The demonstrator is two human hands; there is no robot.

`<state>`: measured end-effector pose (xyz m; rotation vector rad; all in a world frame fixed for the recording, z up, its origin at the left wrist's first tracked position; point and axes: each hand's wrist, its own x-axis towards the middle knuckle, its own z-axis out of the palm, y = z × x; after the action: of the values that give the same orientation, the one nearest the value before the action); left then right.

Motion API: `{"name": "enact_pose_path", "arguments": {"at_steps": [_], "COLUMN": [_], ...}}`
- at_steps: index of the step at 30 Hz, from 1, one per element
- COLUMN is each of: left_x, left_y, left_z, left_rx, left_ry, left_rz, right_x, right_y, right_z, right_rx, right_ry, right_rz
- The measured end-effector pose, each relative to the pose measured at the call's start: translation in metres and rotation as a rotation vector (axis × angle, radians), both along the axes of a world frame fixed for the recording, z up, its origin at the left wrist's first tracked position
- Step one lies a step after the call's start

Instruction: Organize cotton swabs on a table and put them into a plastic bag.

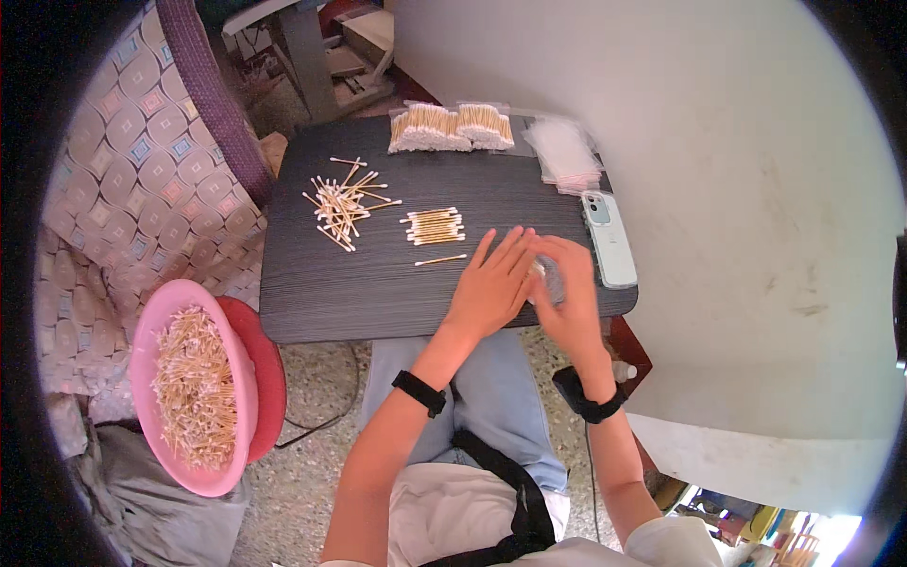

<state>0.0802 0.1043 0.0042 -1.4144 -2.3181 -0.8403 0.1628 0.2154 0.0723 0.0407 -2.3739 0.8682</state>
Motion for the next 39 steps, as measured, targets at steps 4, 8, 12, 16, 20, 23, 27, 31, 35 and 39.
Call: {"name": "enact_pose_path", "arguments": {"at_steps": [4,8,12,16,20,23,27,31,35,39], "left_x": [0.002,-0.015,-0.036,-0.042,-0.046,-0.053,-0.070,-0.075,-0.072,-0.060], "left_y": [-0.030,-0.069,-0.073,-0.070,-0.071,-0.073,-0.074,-0.074,-0.080,-0.096], "left_z": [0.018,0.022,-0.009,0.005,-0.002,-0.009,-0.008,-0.005,-0.001,0.006], "left_rx": [0.035,0.091,-0.017,0.085,0.114,0.050,-0.123,-0.151,-0.077,-0.138], "left_ry": [-0.140,-0.063,-0.157,-0.446,-0.433,-0.200,-0.043,-0.144,-0.123,-0.074], "left_rz": [0.156,0.407,0.428,0.350,0.288,0.340,0.304,0.229,0.151,0.058], "right_x": [-0.020,-0.040,-0.073,-0.098,-0.102,-0.103,-0.109,-0.113,-0.104,-0.079], "right_y": [-0.013,-0.043,-0.080,-0.075,-0.071,-0.067,-0.067,-0.066,-0.061,-0.055], "right_z": [0.008,-0.020,-0.077,-0.083,-0.085,-0.082,-0.079,-0.083,-0.078,-0.073], "right_rx": [0.035,0.064,0.183,0.076,-0.007,0.069,0.294,0.252,0.175,0.204], "right_ry": [-0.014,-0.097,-0.147,-0.187,-0.210,-0.215,-0.207,-0.173,-0.179,-0.142], "right_rz": [0.084,0.135,-0.041,-0.085,-0.025,-0.041,-0.125,-0.101,-0.009,0.088]}}
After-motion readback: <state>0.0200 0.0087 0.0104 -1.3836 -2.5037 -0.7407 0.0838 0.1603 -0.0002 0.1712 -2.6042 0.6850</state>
